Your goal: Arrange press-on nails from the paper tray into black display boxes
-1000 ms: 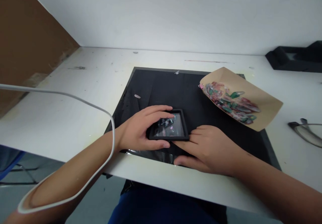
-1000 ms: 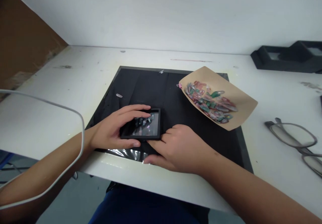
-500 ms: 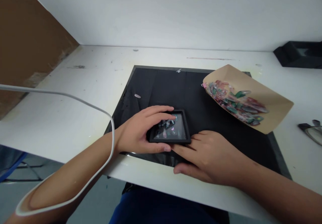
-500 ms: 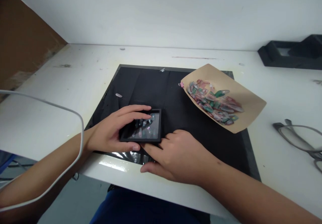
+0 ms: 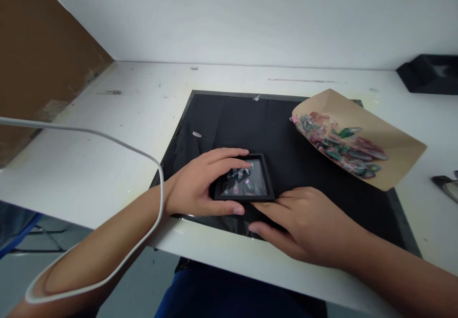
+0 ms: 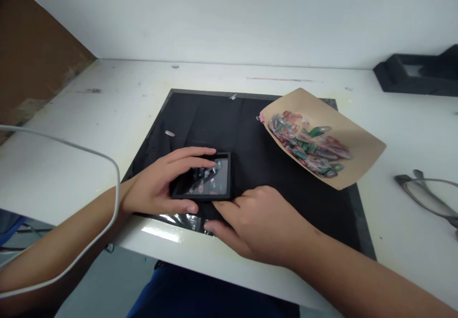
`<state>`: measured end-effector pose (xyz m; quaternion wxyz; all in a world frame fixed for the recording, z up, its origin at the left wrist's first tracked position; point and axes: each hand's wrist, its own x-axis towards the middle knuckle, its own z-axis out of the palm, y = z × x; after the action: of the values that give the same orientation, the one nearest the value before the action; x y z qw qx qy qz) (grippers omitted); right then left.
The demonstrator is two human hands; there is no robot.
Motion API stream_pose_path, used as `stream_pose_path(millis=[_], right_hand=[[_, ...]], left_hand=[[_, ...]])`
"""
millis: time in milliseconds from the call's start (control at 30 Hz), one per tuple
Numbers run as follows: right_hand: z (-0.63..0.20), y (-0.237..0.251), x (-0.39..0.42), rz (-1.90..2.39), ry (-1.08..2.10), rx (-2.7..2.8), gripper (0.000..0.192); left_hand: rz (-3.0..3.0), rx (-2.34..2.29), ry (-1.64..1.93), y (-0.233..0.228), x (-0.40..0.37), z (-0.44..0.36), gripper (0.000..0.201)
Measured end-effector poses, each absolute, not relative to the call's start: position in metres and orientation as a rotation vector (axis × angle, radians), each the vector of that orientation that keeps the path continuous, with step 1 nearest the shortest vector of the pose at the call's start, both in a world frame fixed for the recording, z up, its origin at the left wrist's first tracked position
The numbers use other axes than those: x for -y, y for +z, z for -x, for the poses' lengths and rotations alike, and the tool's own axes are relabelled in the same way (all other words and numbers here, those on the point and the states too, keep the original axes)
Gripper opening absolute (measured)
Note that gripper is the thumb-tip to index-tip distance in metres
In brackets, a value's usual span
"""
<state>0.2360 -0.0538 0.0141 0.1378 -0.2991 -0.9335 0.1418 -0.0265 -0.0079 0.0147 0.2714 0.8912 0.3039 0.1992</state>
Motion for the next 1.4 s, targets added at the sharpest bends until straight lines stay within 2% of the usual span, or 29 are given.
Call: stream_pose_path(millis=[200, 367, 467, 700, 867, 1033, 1200, 1400], right_hand=[[-0.224, 0.012, 0.06, 1.045, 0.442, 2.533, 0.051], [-0.215, 0.004, 0.059, 1.182, 0.345, 2.354, 0.037], [-0.214, 0.002, 0.053, 1.274, 0.389, 2.272, 0.032], [-0.214, 0.009, 0.042, 1.381, 0.643, 2.17, 0.017], [-0.213, 0.009, 0.042, 1.371, 0.6, 2.154, 0.022], [-0.213, 0.005, 0.044, 1.287, 0.438, 2.167, 0.014], [-0.213, 0.001, 0.045, 1.154, 0.4, 2.285, 0.02], [-0.213, 0.002, 0.043, 1.164, 0.469, 2.273, 0.022]], left_hand=[[-2.397, -0.871, 0.528, 0.014, 0.008, 0.027, 0.074], [-2.368, -0.903, 0.571, 0.012, 0.005, 0.027, 0.081], [-2.333, -0.968, 0.6, 0.012, 0.003, 0.028, 0.084], [-2.279, -1.031, 0.655, 0.013, 0.002, 0.026, 0.071], [-2.229, -1.031, 0.716, 0.014, 0.002, 0.024, 0.066], [-2.211, -1.019, 0.699, 0.013, 0.005, 0.023, 0.061], [-2.134, -1.033, 0.714, 0.009, 0.007, 0.023, 0.075], [-2.125, -1.019, 0.721, 0.007, 0.007, 0.023, 0.076]])
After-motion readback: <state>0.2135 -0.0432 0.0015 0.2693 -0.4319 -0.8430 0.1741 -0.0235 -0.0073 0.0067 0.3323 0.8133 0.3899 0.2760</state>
